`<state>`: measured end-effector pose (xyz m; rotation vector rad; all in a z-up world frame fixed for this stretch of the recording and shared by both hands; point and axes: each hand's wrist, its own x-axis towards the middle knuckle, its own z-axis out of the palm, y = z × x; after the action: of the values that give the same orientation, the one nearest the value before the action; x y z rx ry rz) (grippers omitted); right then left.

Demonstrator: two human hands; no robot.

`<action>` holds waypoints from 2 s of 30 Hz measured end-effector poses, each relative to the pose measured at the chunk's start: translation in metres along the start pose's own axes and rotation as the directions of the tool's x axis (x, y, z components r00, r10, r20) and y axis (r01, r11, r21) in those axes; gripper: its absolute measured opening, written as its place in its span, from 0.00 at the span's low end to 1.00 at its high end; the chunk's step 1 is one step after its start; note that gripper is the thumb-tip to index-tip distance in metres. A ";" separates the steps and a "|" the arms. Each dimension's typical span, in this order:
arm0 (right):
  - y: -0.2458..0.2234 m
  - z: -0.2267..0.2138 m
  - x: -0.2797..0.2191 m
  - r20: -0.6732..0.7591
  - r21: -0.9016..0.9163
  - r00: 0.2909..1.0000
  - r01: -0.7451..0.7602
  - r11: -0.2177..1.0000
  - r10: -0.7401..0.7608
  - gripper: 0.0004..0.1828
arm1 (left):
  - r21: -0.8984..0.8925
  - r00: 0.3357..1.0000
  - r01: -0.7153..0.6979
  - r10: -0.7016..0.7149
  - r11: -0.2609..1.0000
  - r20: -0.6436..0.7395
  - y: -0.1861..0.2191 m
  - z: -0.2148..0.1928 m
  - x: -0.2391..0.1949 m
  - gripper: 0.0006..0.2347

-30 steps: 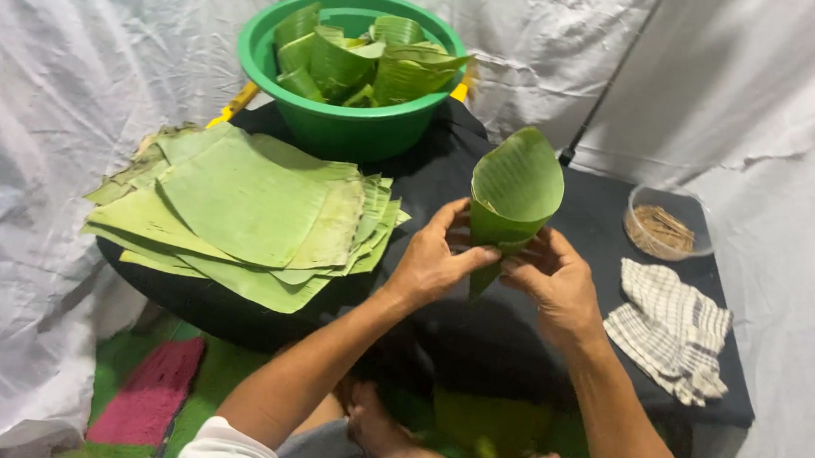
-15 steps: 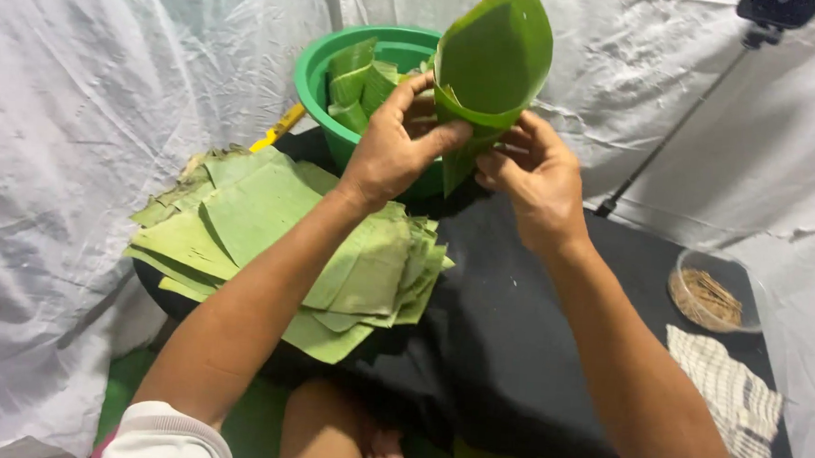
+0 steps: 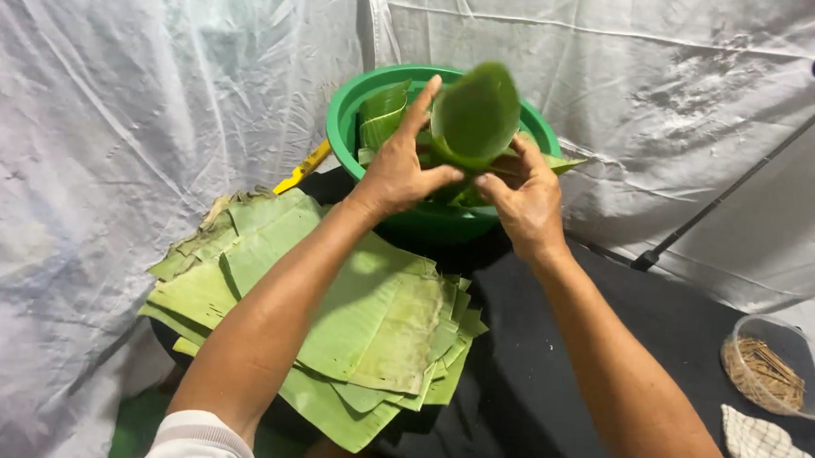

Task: The person cleans individual banana leaves using a cloth and then folds them into cone-shaped containers.

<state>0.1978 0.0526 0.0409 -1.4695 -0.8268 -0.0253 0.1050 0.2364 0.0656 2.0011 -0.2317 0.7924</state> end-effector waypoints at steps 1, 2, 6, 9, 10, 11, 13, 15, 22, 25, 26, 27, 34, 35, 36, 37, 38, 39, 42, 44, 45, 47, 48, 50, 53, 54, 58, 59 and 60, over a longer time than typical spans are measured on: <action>0.004 0.000 0.000 0.001 0.001 1.000 -0.004 1.000 0.004 0.35 | 0.000 1.000 0.004 -0.004 1.000 0.000 -0.010 -0.001 -0.001 0.49; 0.009 -0.001 -0.003 -0.017 -0.028 0.999 -0.047 0.999 0.046 0.40 | 0.041 0.999 0.015 -0.017 0.999 0.045 -0.019 -0.001 -0.004 0.47; 0.001 -0.001 -0.012 0.012 -0.175 1.000 -0.014 0.984 0.016 0.48 | 0.235 0.994 0.001 -0.026 0.972 0.105 -0.066 0.008 -0.016 0.36; 0.019 -0.005 -0.009 0.023 -0.376 0.997 0.072 0.924 -0.069 0.34 | 0.192 0.985 0.030 -0.063 0.981 0.163 -0.053 0.005 -0.015 0.37; 0.022 -0.005 -0.009 0.025 -0.373 0.997 0.073 0.925 -0.069 0.34 | 0.195 0.985 0.032 -0.064 0.980 0.161 -0.054 0.000 -0.012 0.37; 0.024 -0.006 -0.009 0.019 -0.439 0.993 0.111 0.892 -0.114 0.24 | 0.185 0.973 0.081 -0.118 0.979 0.196 -0.055 -0.006 -0.009 0.38; 0.029 -0.007 -0.010 0.014 -0.500 0.987 0.147 0.854 -0.162 0.14 | 0.181 0.958 0.128 -0.169 0.975 0.234 -0.066 -0.016 -0.001 0.40; 0.034 -0.009 -0.009 -0.007 -0.551 0.988 0.123 0.825 -0.152 0.11 | 0.533 0.996 0.033 -0.071 0.846 0.051 -0.089 -0.026 0.008 0.38; 0.022 -0.011 -0.018 0.008 -0.612 0.996 0.076 0.787 -0.091 0.14 | 0.784 0.738 0.467 -0.668 0.409 -0.092 -0.186 -0.018 0.044 0.46; 0.022 -0.011 -0.021 0.009 -0.641 0.999 0.044 0.766 -0.049 0.14 | 0.764 0.672 0.511 -0.737 0.394 -0.069 -0.175 -0.014 0.048 0.42; 0.021 -0.011 -0.022 0.005 -0.632 0.999 0.028 0.774 -0.033 0.12 | 0.783 0.733 0.453 -0.678 0.426 -0.056 -0.159 -0.016 0.048 0.39; 0.021 -0.011 -0.022 0.000 -0.623 1.000 0.012 0.782 -0.016 0.10 | 0.801 0.789 0.392 -0.613 0.452 -0.040 -0.144 -0.017 0.048 0.37; 0.020 0.002 -0.025 -0.089 -0.592 0.996 -0.039 0.805 -0.017 0.08 | 0.840 0.925 -0.097 -0.264 0.534 0.275 -0.041 -0.013 0.033 0.38; 0.023 0.003 -0.026 -0.077 -0.632 0.997 -0.033 0.775 -0.021 0.11 | 0.821 0.921 -0.102 -0.258 0.562 0.291 -0.042 -0.008 0.031 0.39; 0.026 0.003 -0.025 -0.065 -0.669 0.997 -0.023 0.743 -0.028 0.14 | 0.801 0.919 -0.110 -0.247 0.589 0.307 -0.042 -0.004 0.031 0.41; 0.022 0.004 -0.025 -0.065 -0.668 0.997 -0.021 0.744 -0.030 0.14 | 0.802 0.919 -0.110 -0.247 0.587 0.306 -0.043 -0.007 0.031 0.41; 0.019 0.005 -0.027 -0.063 -0.652 0.998 -0.034 0.758 -0.009 0.17 | 0.773 0.898 -0.106 -0.274 0.625 0.344 -0.045 -0.007 0.030 0.41; 0.017 0.005 -0.029 -0.060 -0.636 0.998 -0.047 0.771 0.011 0.20 | 0.743 0.875 -0.099 -0.298 0.662 0.382 -0.047 -0.008 0.029 0.42; 0.014 0.001 -0.037 -0.060 -0.632 0.998 -0.018 0.775 -0.026 0.22 | 0.692 0.886 -0.076 -0.269 0.718 0.377 -0.031 -0.016 0.019 0.39; 0.007 -0.002 -0.044 -0.064 -0.624 0.997 -0.009 0.781 -0.040 0.22 | 0.696 0.907 -0.088 -0.232 0.713 0.352 -0.041 -0.017 0.013 0.39; 0.004 -0.004 -0.048 -0.068 -0.618 0.996 0.002 0.786 -0.056 0.23 | 0.700 0.926 -0.100 -0.191 0.707 0.326 -0.047 -0.017 0.009 0.39; -0.001 -0.006 -0.059 -0.071 -0.601 0.992 0.040 0.798 -0.103 0.23 | 0.713 0.950 -0.132 -0.117 0.688 0.288 -0.035 -0.015 -0.008 0.39; -0.002 -0.007 -0.065 -0.072 -0.584 0.985 0.085 0.807 -0.156 0.24 | 0.730 0.968 -0.161 -0.037 0.665 0.247 -0.029 -0.013 -0.018 0.39; 0.008 -0.012 -0.079 -0.075 -0.572 0.982 0.102 0.814 -0.176 0.24 | 0.745 0.981 -0.170 0.037 0.645 0.192 -0.036 -0.009 -0.034 0.38; -0.004 -0.010 -0.107 -0.079 -0.502 0.997 -0.043 0.864 0.003 0.22 | 0.732 0.986 -0.152 0.148 0.664 0.071 -0.029 -0.010 -0.070 0.33; -0.015 -0.008 -0.114 -0.074 -0.448 0.979 -0.203 0.871 0.190 0.20 | 0.699 0.980 -0.146 0.199 0.700 0.006 -0.022 -0.013 -0.081 0.30; 0.008 -0.004 -0.150 -0.043 -0.343 0.980 -0.195 0.919 0.192 0.13 | 0.693 0.992 0.011 0.079 0.720 -0.098 -0.053 -0.026 -0.130 0.29; 0.000 0.002 -0.155 -0.015 -0.280 0.970 -0.239 0.930 0.244 0.13 | 0.673 0.996 0.056 0.002 0.737 -0.086 -0.060 -0.031 -0.144 0.25; -0.008 0.007 -0.162 0.013 -0.220 0.954 -0.289 0.932 0.299 0.12 | 0.649 0.995 0.103 -0.077 0.753 -0.069 -0.067 -0.033 -0.159 0.21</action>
<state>0.0718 -0.0171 -0.0341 -1.7943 -0.6471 0.1493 -0.0017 0.2768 -0.0679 2.6267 0.2045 0.9322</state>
